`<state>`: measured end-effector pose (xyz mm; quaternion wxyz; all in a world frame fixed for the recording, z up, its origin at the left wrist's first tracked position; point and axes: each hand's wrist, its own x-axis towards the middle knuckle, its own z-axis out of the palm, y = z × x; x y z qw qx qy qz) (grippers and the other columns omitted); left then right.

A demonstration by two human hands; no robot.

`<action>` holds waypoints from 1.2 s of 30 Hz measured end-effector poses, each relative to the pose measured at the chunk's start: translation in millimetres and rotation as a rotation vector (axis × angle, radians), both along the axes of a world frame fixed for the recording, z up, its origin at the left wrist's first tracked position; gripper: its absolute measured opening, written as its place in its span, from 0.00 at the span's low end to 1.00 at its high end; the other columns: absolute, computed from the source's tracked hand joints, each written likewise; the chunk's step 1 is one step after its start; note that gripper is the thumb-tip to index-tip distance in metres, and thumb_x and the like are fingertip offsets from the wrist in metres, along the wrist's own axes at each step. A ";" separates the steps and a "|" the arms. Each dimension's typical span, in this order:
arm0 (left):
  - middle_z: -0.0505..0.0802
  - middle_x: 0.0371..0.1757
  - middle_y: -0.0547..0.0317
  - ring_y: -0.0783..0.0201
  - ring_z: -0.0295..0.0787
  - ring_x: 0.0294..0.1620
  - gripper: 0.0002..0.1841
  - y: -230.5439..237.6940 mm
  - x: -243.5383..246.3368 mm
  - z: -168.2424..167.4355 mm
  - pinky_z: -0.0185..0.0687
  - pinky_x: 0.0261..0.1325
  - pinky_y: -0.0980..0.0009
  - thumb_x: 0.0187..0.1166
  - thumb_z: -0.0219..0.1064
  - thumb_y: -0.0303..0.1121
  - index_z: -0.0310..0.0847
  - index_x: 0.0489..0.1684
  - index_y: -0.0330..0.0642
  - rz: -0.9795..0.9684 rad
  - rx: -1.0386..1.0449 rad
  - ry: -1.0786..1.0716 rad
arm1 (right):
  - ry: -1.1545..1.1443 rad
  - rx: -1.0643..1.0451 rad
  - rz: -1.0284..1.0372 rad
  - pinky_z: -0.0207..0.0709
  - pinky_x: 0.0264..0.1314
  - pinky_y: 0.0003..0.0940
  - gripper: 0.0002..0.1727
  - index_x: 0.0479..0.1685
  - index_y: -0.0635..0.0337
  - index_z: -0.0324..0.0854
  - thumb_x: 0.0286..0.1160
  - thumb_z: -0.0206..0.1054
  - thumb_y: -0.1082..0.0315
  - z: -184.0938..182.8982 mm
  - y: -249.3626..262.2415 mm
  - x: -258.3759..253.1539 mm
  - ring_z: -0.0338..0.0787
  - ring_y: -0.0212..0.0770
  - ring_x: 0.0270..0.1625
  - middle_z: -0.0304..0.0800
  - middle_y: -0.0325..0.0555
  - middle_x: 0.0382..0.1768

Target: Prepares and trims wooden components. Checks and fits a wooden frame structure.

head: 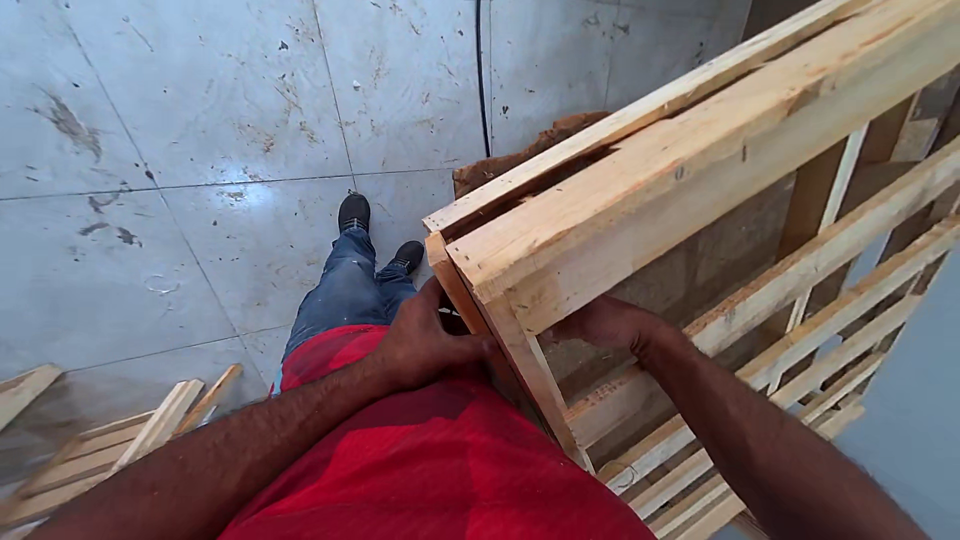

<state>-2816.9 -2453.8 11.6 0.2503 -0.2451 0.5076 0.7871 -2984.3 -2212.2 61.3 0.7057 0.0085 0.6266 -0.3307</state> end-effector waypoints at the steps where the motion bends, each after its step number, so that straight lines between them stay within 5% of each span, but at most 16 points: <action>1: 0.96 0.49 0.63 0.64 0.98 0.45 0.38 0.6 0.5 0.1 0.99 0.48 0.63 0.50 0.89 0.36 0.76 0.66 0.49 0.019 0.013 0.005 | -0.003 -0.016 0.055 0.86 0.57 0.29 0.10 0.45 0.58 0.92 0.73 0.70 0.80 -2.9 4.4 -0.8 0.91 0.30 0.48 0.95 0.38 0.44; 9: 0.96 0.52 0.58 0.61 0.97 0.49 0.37 9.3 6.7 -7.7 0.98 0.52 0.63 0.52 0.87 0.37 0.76 0.66 0.43 0.089 -0.019 0.059 | 0.006 -0.008 0.334 0.79 0.44 0.31 0.07 0.45 0.59 0.93 0.78 0.68 0.73 -0.7 22.2 0.1 0.86 0.30 0.37 0.91 0.39 0.34; 22: 0.94 0.51 0.55 0.58 0.96 0.49 0.37 12.1 7.7 -13.2 0.97 0.52 0.56 0.54 0.84 0.42 0.75 0.67 0.43 0.124 0.002 0.075 | 0.078 0.014 0.453 0.76 0.39 0.30 0.08 0.45 0.58 0.93 0.80 0.66 0.73 0.2 17.9 0.3 0.83 0.29 0.33 0.90 0.38 0.32; 26: 0.93 0.53 0.49 0.52 0.96 0.51 0.37 13.2 6.8 -14.1 0.97 0.54 0.51 0.56 0.84 0.42 0.74 0.69 0.41 0.142 0.029 0.040 | 0.268 0.023 0.545 0.81 0.50 0.41 0.09 0.48 0.55 0.93 0.82 0.66 0.70 10.8 3.0 1.2 0.88 0.35 0.41 0.93 0.41 0.38; 30: 0.93 0.55 0.46 0.50 0.96 0.53 0.36 11.8 4.7 -11.1 0.95 0.55 0.51 0.63 0.80 0.39 0.70 0.73 0.41 0.158 0.075 0.032 | 0.811 0.176 0.740 0.84 0.49 0.59 0.10 0.48 0.47 0.92 0.83 0.63 0.66 73.3 0.6 5.3 0.92 0.48 0.45 0.93 0.44 0.39; 32: 0.93 0.55 0.46 0.50 0.96 0.53 0.38 11.6 6.0 -12.5 0.95 0.56 0.50 0.62 0.80 0.43 0.69 0.73 0.41 0.160 0.088 0.052 | 1.086 0.300 0.640 0.83 0.51 0.63 0.10 0.47 0.47 0.91 0.85 0.62 0.63 122.8 14.5 23.9 0.91 0.53 0.50 0.92 0.46 0.42; 34: 0.92 0.56 0.44 0.49 0.95 0.53 0.39 11.2 4.8 -13.7 0.94 0.56 0.49 0.62 0.81 0.45 0.68 0.74 0.40 0.161 0.100 0.062 | 1.246 0.309 0.362 0.84 0.50 0.51 0.11 0.51 0.44 0.89 0.88 0.60 0.59 171.3 34.9 59.2 0.90 0.41 0.48 0.91 0.39 0.45; 36: 0.91 0.58 0.43 0.49 0.95 0.53 0.36 11.1 2.3 -9.7 0.94 0.57 0.50 0.68 0.76 0.42 0.67 0.75 0.40 0.148 0.088 0.050 | 1.370 0.220 -0.006 0.81 0.34 0.30 0.12 0.52 0.40 0.88 0.86 0.58 0.55 191.2 57.2 112.6 0.85 0.24 0.35 0.88 0.26 0.38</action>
